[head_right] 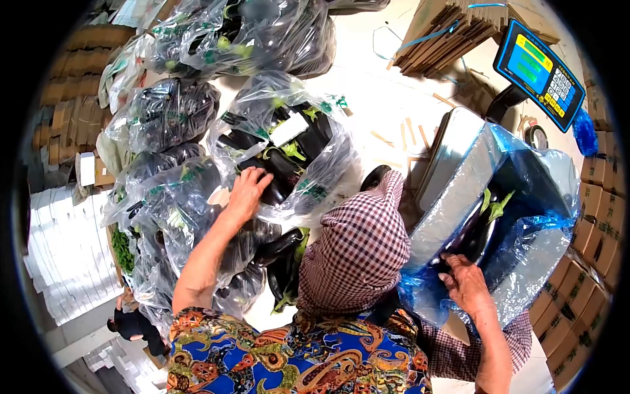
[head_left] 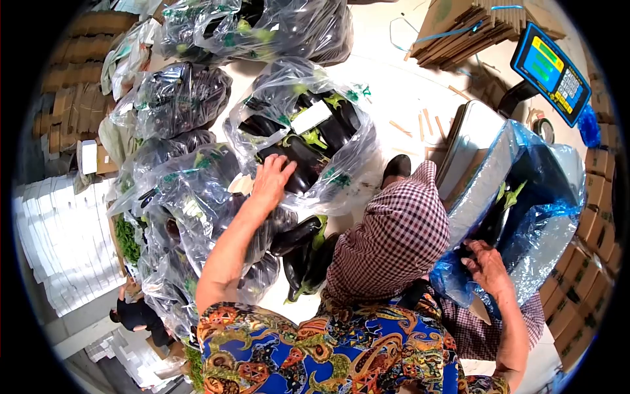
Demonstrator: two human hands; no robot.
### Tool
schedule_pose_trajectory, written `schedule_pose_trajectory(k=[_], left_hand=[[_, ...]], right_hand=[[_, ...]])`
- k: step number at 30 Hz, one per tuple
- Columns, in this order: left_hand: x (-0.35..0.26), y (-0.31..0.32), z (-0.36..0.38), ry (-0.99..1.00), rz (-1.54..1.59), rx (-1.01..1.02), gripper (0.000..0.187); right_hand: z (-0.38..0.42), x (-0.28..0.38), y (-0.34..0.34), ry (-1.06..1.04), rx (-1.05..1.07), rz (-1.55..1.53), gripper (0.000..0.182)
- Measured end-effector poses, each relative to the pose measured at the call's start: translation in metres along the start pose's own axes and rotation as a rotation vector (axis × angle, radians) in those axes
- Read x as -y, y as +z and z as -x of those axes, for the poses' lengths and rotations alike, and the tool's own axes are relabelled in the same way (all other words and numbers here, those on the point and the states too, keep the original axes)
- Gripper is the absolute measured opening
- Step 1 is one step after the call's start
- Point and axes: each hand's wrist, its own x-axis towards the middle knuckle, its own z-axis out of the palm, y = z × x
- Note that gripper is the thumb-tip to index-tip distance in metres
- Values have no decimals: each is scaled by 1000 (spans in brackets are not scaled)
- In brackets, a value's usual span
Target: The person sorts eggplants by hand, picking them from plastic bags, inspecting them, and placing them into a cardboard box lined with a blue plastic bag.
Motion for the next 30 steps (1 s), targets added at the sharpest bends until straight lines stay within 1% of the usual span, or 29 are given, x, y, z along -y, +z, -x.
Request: schedule_pose_trajectory(k=[2,5,6,8,9,10,12,13,14,16,17,18,20,22,24,25,26,28,29,30], left_hand=[[10,-5,-4,101,-85,143,80],[22,-5,-18,369,-131,152,89],[24,-9,-22,402,-119,170,88],[22,-17,-33,476,-92,198,88],[21,-21,-39,401,-38,254,82],[19,-25,-44,330,-35,145,80],[11,-42,-61,63,97,-139,77],[7,-50,-75,-17,190,-318,73],[5,-61,-86,-84,276,-464,66],[-6,-104,-104,-340,801,-316,60],[-13,-125,-109,-338,1014,-334,57],[-15,-135,-115,-250,1298,-347,58],[-31,-154,-131,10,1805,-357,58],[-49,-170,-139,148,2085,-298,61],[-72,-183,-148,242,2221,-206,64],[-86,-190,-150,239,2230,-148,72],[-99,-198,-152,221,2198,-83,83],[-135,-213,-155,326,2199,-5,93],[-156,-225,-152,371,2206,69,96],[-166,-224,-154,395,2190,96,96]], right_hand=[[1,-1,-1,64,16,-25,42],[0,-1,1,108,48,-32,43],[-1,-1,1,111,57,-23,43],[-1,-4,4,38,41,-4,42],[0,-5,4,4,30,7,42],[0,-5,3,17,24,6,42],[-1,-3,2,30,21,-1,42],[-2,-2,2,28,16,-6,42],[-3,-3,1,27,11,-8,41],[-2,-4,-3,24,-12,-23,40],[-1,-3,-6,20,-27,-38,40],[0,-2,-7,17,-45,-56,39],[1,-5,-10,-45,-118,-75,38],[3,-1,-20,-80,-186,-113,37],[6,9,-31,-85,-245,-178,35],[7,12,-35,-98,-296,-236,34],[8,15,-39,-124,-364,-267,33],[10,17,-46,-136,-449,-357,32],[11,18,-47,-182,-502,-444,32],[14,22,-53,-156,-480,-547,34]])
